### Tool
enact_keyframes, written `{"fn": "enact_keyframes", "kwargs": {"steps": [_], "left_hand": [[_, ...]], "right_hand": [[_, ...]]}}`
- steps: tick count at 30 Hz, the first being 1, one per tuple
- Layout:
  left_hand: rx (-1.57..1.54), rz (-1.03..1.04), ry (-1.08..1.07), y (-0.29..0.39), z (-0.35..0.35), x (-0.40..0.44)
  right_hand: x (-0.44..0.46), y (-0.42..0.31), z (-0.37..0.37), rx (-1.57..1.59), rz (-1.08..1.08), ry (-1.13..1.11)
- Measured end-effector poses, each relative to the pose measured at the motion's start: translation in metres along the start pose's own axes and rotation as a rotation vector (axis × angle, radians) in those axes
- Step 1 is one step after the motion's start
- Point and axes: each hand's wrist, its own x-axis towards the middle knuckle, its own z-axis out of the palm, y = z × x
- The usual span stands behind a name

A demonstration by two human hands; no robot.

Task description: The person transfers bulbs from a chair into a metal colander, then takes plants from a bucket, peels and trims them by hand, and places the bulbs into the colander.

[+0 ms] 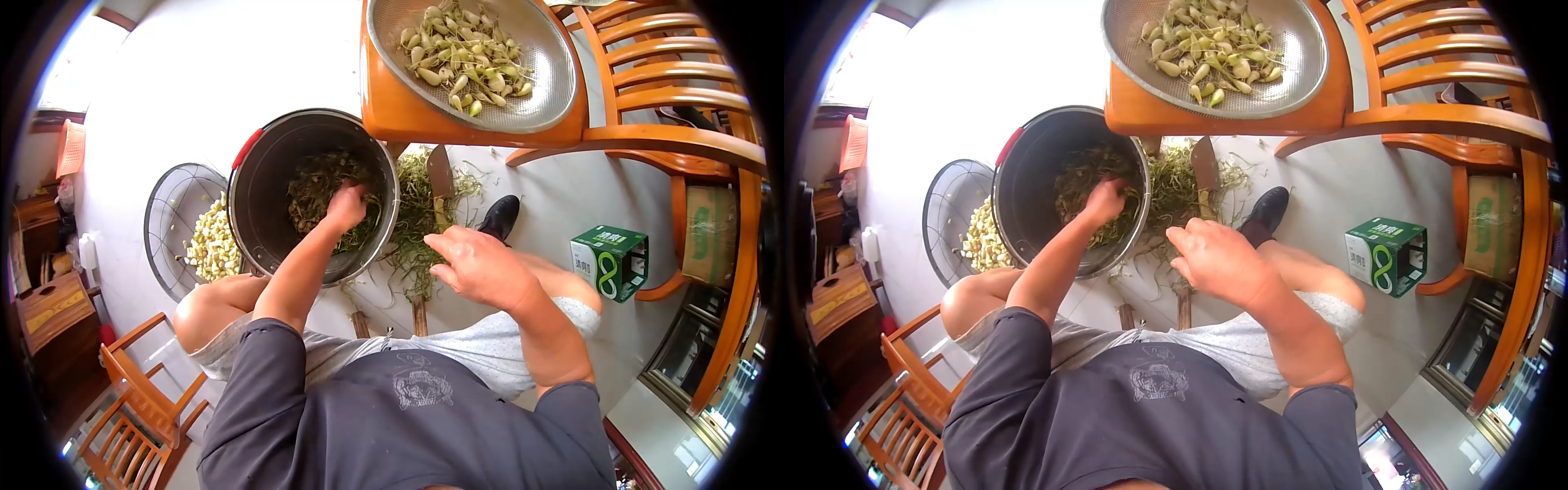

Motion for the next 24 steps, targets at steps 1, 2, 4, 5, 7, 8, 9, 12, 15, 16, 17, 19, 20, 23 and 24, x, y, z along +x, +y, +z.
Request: {"fn": "enact_keyframes", "kwargs": {"steps": [1, 2, 4, 5, 7, 8, 9, 12, 15, 16, 17, 19, 20, 23, 24], "left_hand": [[0.065, -0.008, -0.055, 0.001, 0.002, 0.002], [0.088, -0.006, -0.050, 0.002, 0.002, 0.002], [0.134, -0.002, -0.041, 0.006, 0.003, -0.001], [0.097, 0.012, -0.010, 0.002, 0.006, -0.001], [0.029, 0.039, 0.056, -0.009, 0.008, -0.003], [-0.068, -0.047, 0.041, -0.007, 0.000, -0.006], [-0.165, -0.132, 0.027, -0.006, -0.010, -0.011], [-0.422, -0.220, 0.091, 0.008, -0.047, -0.031], [-0.799, -0.387, 0.035, 0.044, -0.097, -0.053], [-0.883, -0.366, 0.027, 0.055, -0.109, -0.062], [-0.966, -0.343, 0.017, 0.066, -0.119, -0.072], [-1.079, -0.292, -0.019, 0.090, -0.141, -0.094], [-1.094, -0.260, -0.039, 0.098, -0.146, -0.103], [-1.065, -0.177, -0.084, 0.117, -0.161, -0.123], [-1.079, -0.158, -0.096, 0.119, -0.163, -0.127]], "right_hand": [[0.002, -0.002, -0.002, -0.003, 0.016, -0.017], [0.004, -0.003, -0.002, -0.007, 0.013, -0.019], [0.005, -0.003, -0.002, -0.012, 0.008, -0.022], [0.005, -0.003, -0.002, -0.017, 0.005, -0.018], [0.006, -0.003, -0.001, -0.025, -0.008, -0.006], [0.006, -0.004, -0.002, -0.025, -0.013, 0.005], [0.006, -0.004, -0.003, -0.025, -0.019, 0.017], [0.008, -0.008, -0.003, 0.017, -0.049, 0.114], [0.016, -0.014, -0.003, 0.114, -0.055, 0.224], [0.019, -0.016, -0.003, 0.151, -0.050, 0.257], [0.024, -0.016, 0.000, 0.185, -0.020, 0.268], [0.035, -0.016, 0.007, 0.317, 0.023, 0.311], [0.040, -0.020, 0.008, 0.383, 0.044, 0.331], [0.050, -0.034, 0.008, 0.661, 0.039, 0.313], [0.054, -0.035, 0.012, 0.749, 0.017, 0.302]]}}
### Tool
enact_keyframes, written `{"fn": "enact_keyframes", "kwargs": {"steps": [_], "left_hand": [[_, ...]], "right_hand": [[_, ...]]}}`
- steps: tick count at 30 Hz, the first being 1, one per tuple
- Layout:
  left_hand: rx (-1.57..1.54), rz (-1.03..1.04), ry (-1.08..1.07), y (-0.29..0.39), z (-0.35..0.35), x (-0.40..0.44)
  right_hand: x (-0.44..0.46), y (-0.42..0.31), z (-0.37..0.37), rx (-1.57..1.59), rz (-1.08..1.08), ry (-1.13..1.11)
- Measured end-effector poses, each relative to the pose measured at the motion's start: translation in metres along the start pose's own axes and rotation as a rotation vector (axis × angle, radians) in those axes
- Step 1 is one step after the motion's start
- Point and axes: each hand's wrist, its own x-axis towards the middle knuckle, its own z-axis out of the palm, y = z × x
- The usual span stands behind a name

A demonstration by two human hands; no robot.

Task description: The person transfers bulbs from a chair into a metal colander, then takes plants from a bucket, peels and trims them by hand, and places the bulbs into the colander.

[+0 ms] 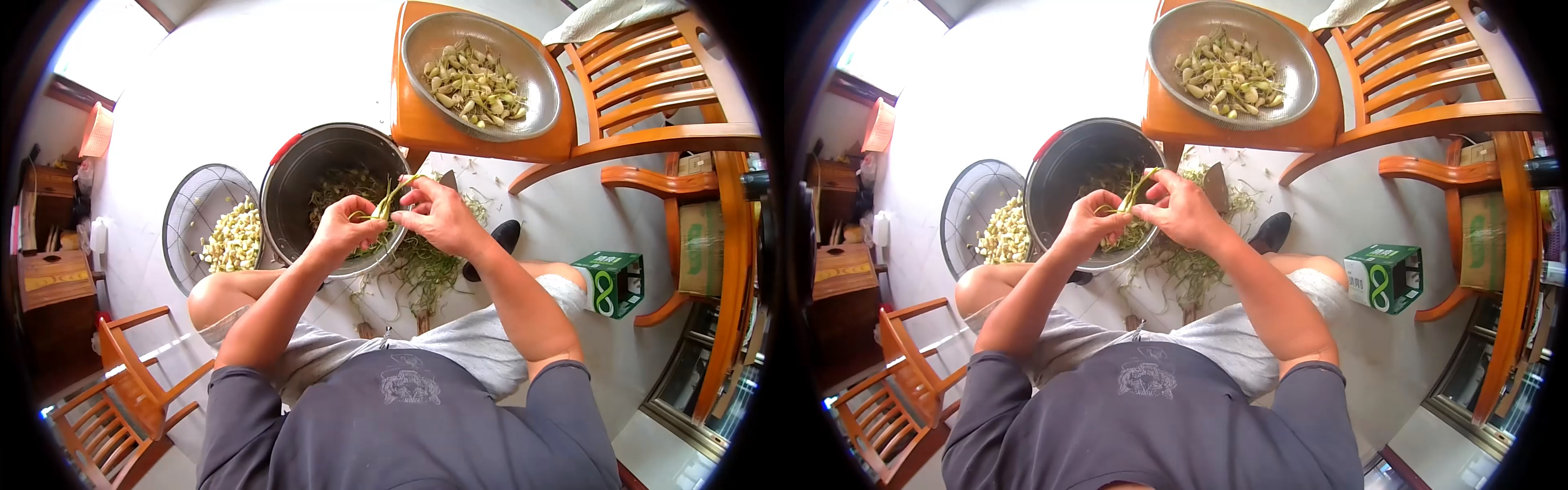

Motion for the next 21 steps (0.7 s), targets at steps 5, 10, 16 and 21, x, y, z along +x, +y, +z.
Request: {"fn": "enact_keyframes", "kwargs": {"steps": [5, 10, 16, 21], "left_hand": [[-0.033, 0.056, -0.102, 0.004, -0.001, -0.012], [-0.353, 0.016, -0.125, 0.000, 0.001, -0.012], [-0.081, -0.040, -0.176, 0.002, 0.006, -0.012], [0.092, -0.027, -0.116, 0.004, 0.007, -0.012]], "right_hand": [[0.003, -0.010, 0.007, 0.232, 0.093, -0.165], [0.003, 0.000, 0.010, 0.344, 0.117, -0.131], [-0.001, 0.006, 0.009, 0.200, 0.131, -0.167], [-0.009, 0.002, 0.009, -0.311, -0.143, -0.098]]}}
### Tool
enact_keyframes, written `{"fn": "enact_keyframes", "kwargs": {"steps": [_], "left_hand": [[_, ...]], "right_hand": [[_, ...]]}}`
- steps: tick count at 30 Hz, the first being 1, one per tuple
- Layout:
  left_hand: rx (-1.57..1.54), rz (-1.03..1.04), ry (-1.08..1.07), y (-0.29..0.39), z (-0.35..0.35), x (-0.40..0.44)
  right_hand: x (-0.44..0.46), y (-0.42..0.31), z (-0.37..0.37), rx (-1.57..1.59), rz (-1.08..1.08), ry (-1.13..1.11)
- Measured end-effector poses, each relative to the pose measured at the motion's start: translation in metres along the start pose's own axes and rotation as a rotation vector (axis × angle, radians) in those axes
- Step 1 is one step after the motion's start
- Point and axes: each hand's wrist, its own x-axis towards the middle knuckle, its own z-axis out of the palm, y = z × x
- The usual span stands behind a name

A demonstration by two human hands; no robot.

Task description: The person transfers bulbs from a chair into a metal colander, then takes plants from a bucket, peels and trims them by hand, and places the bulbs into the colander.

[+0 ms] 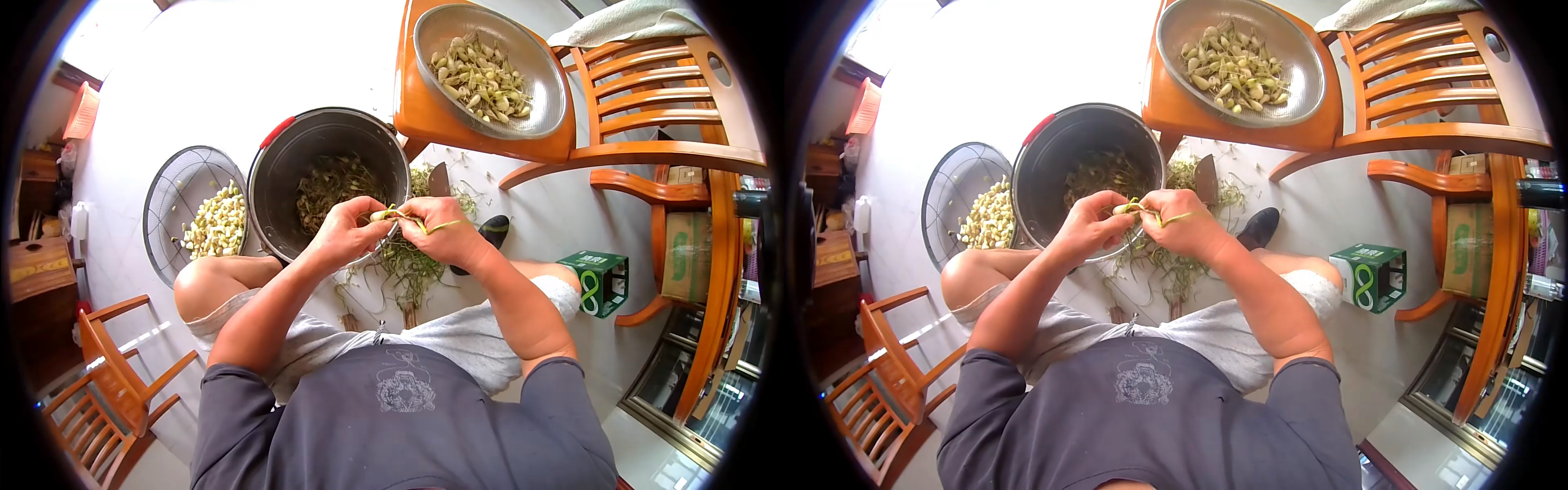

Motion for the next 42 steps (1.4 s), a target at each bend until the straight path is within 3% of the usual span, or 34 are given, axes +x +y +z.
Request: {"fn": "enact_keyframes", "kwargs": {"steps": [1, 5, 14, 18, 19, 21, 24, 28, 31, 32, 35, 39, 42], "left_hand": [[-0.011, 0.013, 0.001, -0.002, 0.000, 0.000], [-0.050, 0.059, 0.039, -0.003, 0.003, -0.001], [-0.015, 0.118, 0.166, -0.006, 0.023, 0.003], [-0.031, 0.182, 0.152, -0.006, 0.032, -0.001], [-0.099, 0.165, 0.116, -0.003, 0.032, -0.004], [-0.238, 0.128, 0.047, 0.009, 0.026, -0.014], [-0.318, 0.081, -0.042, 0.014, 0.016, -0.012], [-0.248, 0.053, -0.091, 0.014, 0.017, -0.008], [-0.064, 0.031, -0.109, 0.010, 0.020, -0.004], [0.011, 0.028, -0.116, 0.009, 0.022, -0.003], [0.158, 0.049, -0.084, 0.008, 0.030, -0.001], [0.273, 0.091, -0.099, 0.007, 0.033, 0.000], [0.070, 0.008, -0.161, 0.010, 0.032, -0.001]], "right_hand": [[-0.001, -0.001, 0.000, -0.103, -0.110, 0.038], [-0.002, 0.000, 0.003, -0.076, -0.179, 0.128], [-0.008, 0.003, 0.023, -0.252, -0.173, 0.348], [-0.002, 0.022, 0.010, 0.100, 0.154, 0.374], [-0.001, 0.033, -0.005, 0.454, 0.398, 0.320], [-0.005, 0.033, -0.027, 0.649, 0.456, 0.366], [-0.015, 0.036, -0.048, 0.473, 0.429, 0.095], [-0.030, 0.053, -0.045, -0.024, 0.373, -0.208], [-0.033, 0.031, -0.051, 0.001, 0.069, -0.146], [-0.034, 0.018, -0.054, 0.185, 0.077, -0.190], [-0.034, 0.011, -0.041, 0.312, -0.013, -0.160], [-0.032, 0.015, -0.033, 0.161, -0.116, -0.097], [-0.034, 0.014, -0.031, 0.155, -0.126, -0.005]]}}
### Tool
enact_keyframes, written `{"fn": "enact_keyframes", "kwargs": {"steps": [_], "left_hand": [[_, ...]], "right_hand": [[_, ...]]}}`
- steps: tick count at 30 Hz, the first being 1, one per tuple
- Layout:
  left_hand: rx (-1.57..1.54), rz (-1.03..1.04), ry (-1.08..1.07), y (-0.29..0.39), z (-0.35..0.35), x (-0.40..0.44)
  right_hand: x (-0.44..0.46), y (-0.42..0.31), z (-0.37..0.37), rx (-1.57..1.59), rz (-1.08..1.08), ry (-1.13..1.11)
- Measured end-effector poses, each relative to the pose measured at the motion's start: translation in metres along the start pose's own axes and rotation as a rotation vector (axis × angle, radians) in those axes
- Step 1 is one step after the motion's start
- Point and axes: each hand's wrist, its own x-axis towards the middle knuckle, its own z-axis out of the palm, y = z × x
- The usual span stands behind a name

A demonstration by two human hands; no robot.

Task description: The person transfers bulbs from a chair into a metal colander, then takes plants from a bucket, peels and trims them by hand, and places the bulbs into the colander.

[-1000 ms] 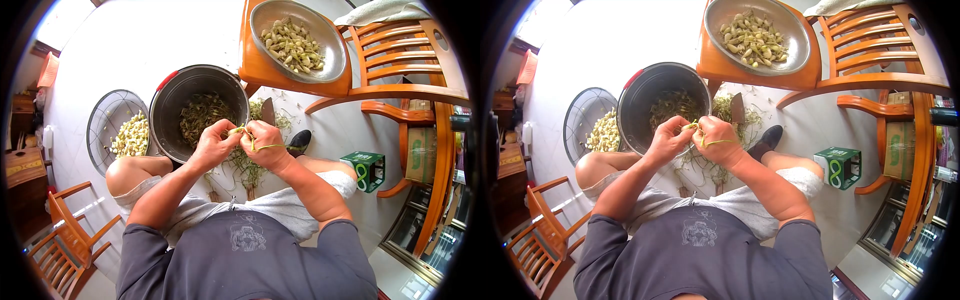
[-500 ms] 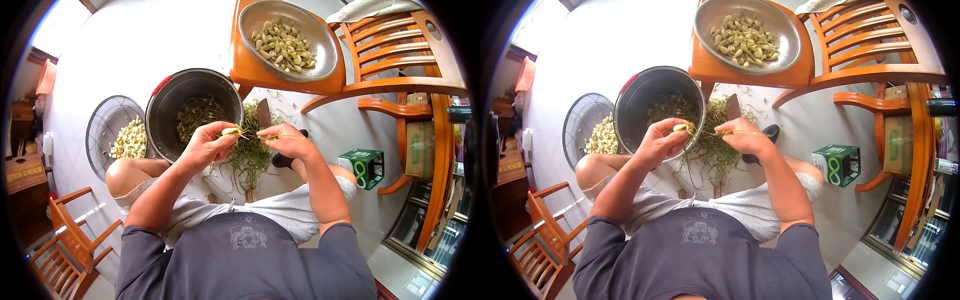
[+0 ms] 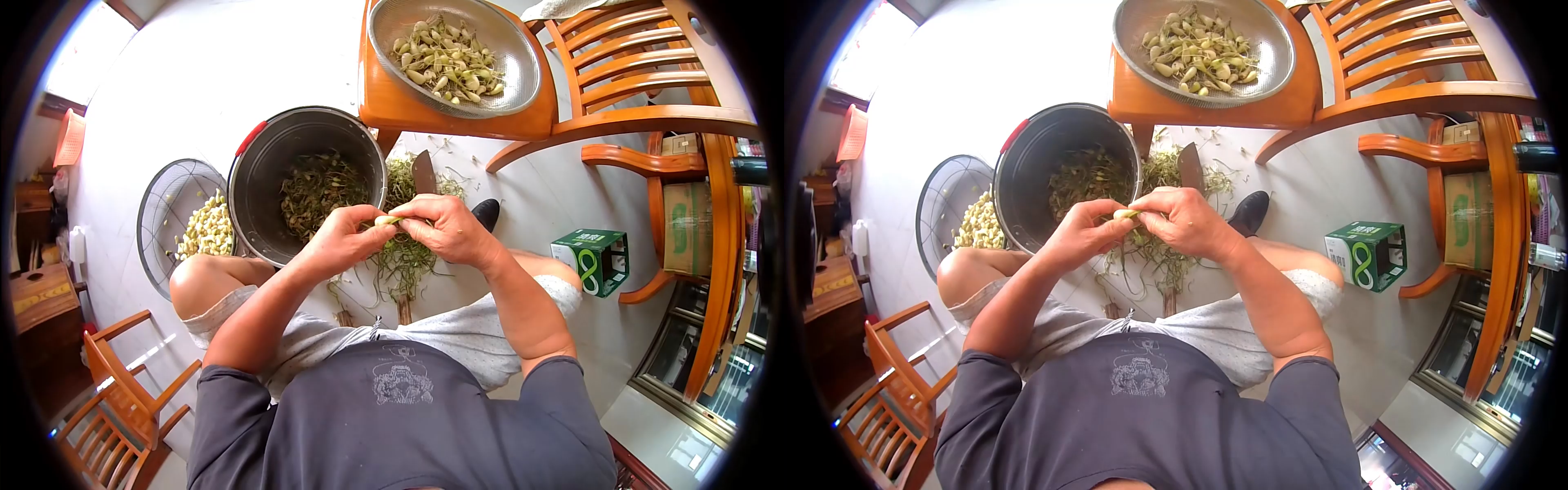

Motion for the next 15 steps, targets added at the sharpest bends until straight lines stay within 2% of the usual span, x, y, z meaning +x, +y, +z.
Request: {"fn": "enact_keyframes", "kwargs": {"steps": [3, 10, 13, 15], "left_hand": [[-0.296, -0.052, -0.016, -0.003, 0.000, 0.003], [-0.683, -0.118, -0.034, -0.010, 0.000, 0.010], [-0.600, -0.093, -0.038, -0.010, 0.001, 0.009], [-0.454, -0.108, 0.041, -0.008, 0.010, 0.007]], "right_hand": [[0.000, -0.005, 0.002, -0.072, -0.004, 0.096], [0.003, -0.005, 0.019, -0.205, -0.051, 0.295], [0.004, -0.005, 0.023, -0.267, -0.069, 0.358], [0.005, -0.003, 0.026, -0.279, -0.035, 0.397]]}}
